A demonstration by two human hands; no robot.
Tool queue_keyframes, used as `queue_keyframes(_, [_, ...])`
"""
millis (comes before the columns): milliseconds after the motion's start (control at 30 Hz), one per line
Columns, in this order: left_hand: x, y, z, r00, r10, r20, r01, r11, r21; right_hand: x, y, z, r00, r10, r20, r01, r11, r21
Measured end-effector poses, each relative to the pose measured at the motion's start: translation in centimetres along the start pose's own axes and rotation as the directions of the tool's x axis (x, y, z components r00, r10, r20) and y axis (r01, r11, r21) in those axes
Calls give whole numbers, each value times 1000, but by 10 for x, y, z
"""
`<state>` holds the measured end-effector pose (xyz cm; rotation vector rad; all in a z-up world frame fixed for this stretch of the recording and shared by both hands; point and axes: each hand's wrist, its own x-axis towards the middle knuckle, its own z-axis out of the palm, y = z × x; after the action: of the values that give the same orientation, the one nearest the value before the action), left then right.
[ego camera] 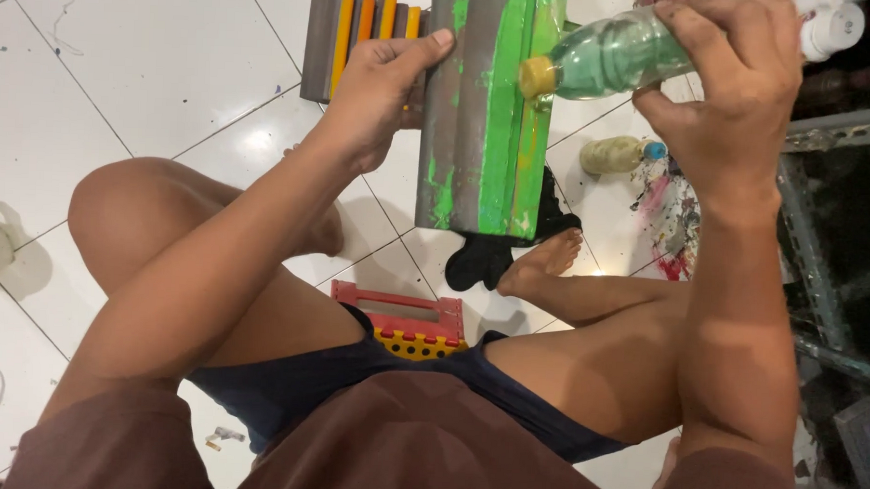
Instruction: Cleaning a screen printing squeegee with a cloth and a scraper in a workshop environment.
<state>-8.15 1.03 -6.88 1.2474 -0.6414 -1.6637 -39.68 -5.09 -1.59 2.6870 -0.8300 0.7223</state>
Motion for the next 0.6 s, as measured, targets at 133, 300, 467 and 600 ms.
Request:
queue_keyframes(133, [9, -1, -3, 997, -10, -70, 9, 1000, -18, -2, -7, 14, 991, 134, 18, -134, 957, 256])
queue_keyframes(300, [17, 4, -8, 992, -29, -119, 18, 996, -91, -21, 0, 51, 916, 392, 84, -389, 818, 423])
queue_keyframes(467, [28, 13, -14, 988, 37, -148, -57, 990, -131, -33, -23, 104, 463, 737, 493, -883, 333, 332])
queue_keyframes(600, [38, 23, -19, 969, 122, -216, -168, 964, -205, -68, -59, 158, 174, 707, 685, -982, 70, 177])
